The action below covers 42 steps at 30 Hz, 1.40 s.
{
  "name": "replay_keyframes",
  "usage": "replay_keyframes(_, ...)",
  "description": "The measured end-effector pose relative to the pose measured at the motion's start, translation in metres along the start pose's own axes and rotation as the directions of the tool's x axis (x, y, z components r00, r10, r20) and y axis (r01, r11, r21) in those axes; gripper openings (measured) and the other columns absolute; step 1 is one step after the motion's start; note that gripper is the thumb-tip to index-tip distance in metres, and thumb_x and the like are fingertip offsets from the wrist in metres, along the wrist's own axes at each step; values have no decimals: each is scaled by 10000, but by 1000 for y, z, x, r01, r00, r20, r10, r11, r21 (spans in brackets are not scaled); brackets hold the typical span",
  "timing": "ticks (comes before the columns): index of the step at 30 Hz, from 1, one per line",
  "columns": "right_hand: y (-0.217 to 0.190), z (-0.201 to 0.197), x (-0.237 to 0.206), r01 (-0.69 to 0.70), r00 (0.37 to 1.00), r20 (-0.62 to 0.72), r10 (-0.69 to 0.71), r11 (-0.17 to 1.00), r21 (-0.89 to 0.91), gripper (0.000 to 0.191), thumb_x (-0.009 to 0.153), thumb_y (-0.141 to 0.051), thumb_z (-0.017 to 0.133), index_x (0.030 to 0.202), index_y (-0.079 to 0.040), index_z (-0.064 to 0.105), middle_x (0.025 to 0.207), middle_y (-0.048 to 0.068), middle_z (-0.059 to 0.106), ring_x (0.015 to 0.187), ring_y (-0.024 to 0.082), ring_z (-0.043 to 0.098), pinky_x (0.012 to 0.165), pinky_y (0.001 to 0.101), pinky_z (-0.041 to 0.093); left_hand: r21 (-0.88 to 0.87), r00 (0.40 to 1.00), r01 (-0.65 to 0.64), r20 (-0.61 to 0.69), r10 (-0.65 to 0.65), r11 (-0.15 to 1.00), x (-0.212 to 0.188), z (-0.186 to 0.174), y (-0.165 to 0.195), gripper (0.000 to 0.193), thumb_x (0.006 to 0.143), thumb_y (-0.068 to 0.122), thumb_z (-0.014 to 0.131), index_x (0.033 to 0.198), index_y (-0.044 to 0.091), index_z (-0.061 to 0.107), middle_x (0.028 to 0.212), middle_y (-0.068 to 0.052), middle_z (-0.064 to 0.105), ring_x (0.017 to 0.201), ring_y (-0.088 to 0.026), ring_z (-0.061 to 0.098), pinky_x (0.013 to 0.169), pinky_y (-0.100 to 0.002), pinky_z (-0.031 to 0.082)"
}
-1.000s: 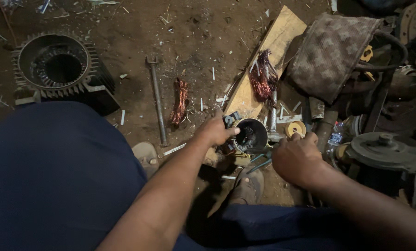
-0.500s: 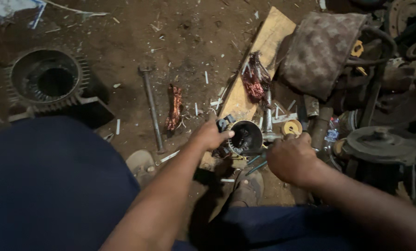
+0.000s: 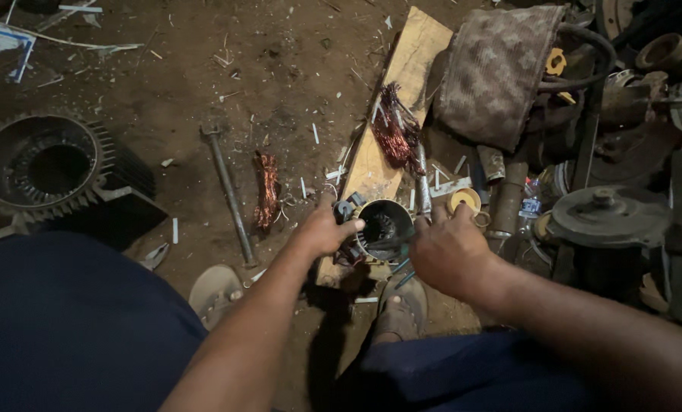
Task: The person is sitting on the floor in a cluttered workshop, working on a motor stator. They use pliers to pull copper wire from the stator slots and then use a metal rod to push the wire further out. The person continues to remove the copper wire from the stator.
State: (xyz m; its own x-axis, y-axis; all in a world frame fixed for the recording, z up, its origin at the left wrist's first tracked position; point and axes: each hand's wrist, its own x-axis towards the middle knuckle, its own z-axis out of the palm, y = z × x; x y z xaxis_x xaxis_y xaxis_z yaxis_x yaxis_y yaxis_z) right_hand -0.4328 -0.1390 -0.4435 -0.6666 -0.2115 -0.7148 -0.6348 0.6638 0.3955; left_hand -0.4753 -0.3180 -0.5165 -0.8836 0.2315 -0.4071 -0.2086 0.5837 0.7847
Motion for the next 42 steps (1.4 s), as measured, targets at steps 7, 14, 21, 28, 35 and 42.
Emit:
replay_keyframes(7,0,17,14,27,1000,10,-27,999,-32,427,1036,-297,466,1366,-47,572,1265,183,587,1101,344,600,766,464,492,5,994,92,55,-93,996,-2,-4,8,1014,815,518,791,1543,25,286,1492,-302,468,1380,-403,509,1145,-454,415)
replay_keyframes(14,-1,59,41,22,996,85,-22,1000,6,272,988,-276,587,1160,-136,743,1215,126,672,1127,387,627,896,703,435,-65,995,-100,-11,99,993,2,0,4,1198,792,487,818,1597,14,68,1494,-330,445,1379,-417,490,1132,-441,414)
replay_keyframes(21,20,15,41,-14,1000,4,13,988,154,242,899,-210,643,1077,-106,771,1119,157,738,1078,389,700,842,597,501,80,995,-100,17,99,992,-18,-24,32,800,816,532,734,1470,130,506,1297,-227,699,1216,-389,659,1021,-458,518)
replay_keyframes(28,89,-4,28,-105,987,-72,143,916,386,303,845,-237,643,1118,-132,718,1124,151,742,1041,354,716,861,483,580,10,962,-165,-219,163,986,-23,-56,76,977,800,383,796,1572,85,277,1482,-288,477,1396,-424,456,1143,-483,398)
replay_keyframes(35,136,-3,-7,-5,982,-143,123,773,634,230,827,-245,669,859,-46,779,780,183,755,719,322,734,723,460,581,605,931,-278,-23,365,746,-15,-150,125,863,860,585,729,1471,46,443,1497,-221,493,1372,-374,509,1109,-509,450)
replay_keyframes(42,131,7,-9,-85,996,40,77,750,655,367,914,-412,638,945,-75,780,917,200,767,822,321,711,799,456,552,813,984,5,-107,141,583,-38,-211,101,551,872,443,734,1323,137,653,1281,-183,679,1197,-383,643,989,-500,534)
